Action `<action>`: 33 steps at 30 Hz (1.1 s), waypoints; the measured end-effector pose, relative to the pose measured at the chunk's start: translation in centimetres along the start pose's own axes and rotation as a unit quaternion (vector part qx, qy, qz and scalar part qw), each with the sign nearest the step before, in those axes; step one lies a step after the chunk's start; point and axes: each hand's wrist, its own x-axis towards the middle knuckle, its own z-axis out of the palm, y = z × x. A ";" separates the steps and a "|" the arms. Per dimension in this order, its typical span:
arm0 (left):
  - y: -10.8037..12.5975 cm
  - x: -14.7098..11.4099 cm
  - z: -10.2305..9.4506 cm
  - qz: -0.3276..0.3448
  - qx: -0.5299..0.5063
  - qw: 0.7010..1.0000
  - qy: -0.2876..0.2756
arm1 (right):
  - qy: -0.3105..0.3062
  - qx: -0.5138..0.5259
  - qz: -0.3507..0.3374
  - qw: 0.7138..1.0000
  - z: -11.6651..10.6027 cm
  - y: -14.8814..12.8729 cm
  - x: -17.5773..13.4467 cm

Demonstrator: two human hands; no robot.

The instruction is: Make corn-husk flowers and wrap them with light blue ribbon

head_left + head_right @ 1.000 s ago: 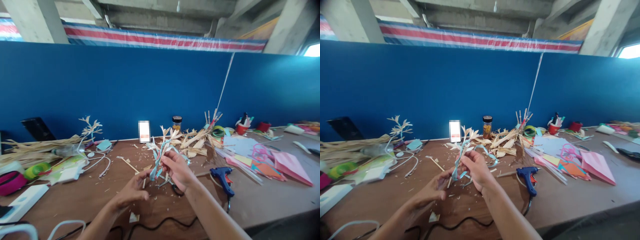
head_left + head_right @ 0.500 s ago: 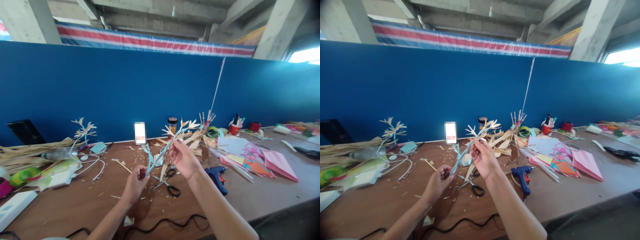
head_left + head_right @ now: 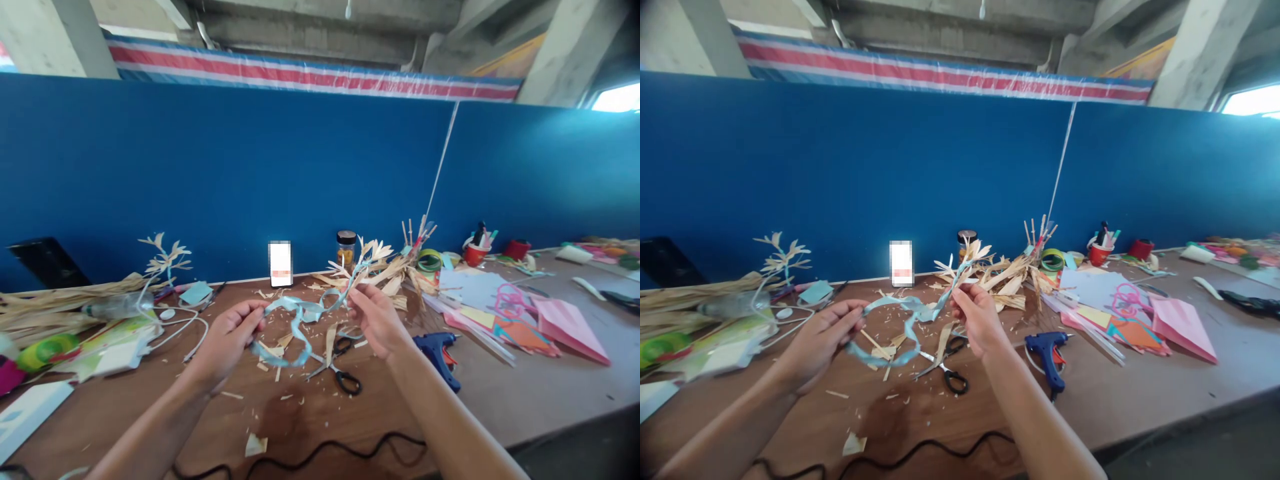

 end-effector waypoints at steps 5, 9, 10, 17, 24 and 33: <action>2.2 -0.9 -1.1 0.008 0.018 0.999 -0.032 | 0.004 -0.048 -0.007 0.999 -0.2 0.2 0.0; 2.1 -0.2 -2.6 0.124 0.221 0.967 -0.003 | 0.005 -0.057 -0.014 0.998 -0.7 0.5 -0.1; 1.9 -0.1 -2.9 0.139 0.256 0.957 0.013 | 0.007 -0.061 -0.015 0.998 -0.8 0.6 -0.1; 0.1 0.0 -3.5 0.210 0.390 0.894 0.076 | 0.003 -0.073 -0.004 0.997 -1.1 1.4 -0.3; -0.9 0.3 -3.2 0.050 0.299 0.953 -0.008 | -0.015 -0.098 0.002 0.995 -1.0 2.1 -0.3; -4.0 -0.8 -1.4 -0.100 0.117 0.988 -0.033 | -0.024 -0.086 0.025 0.996 -0.2 1.8 -0.6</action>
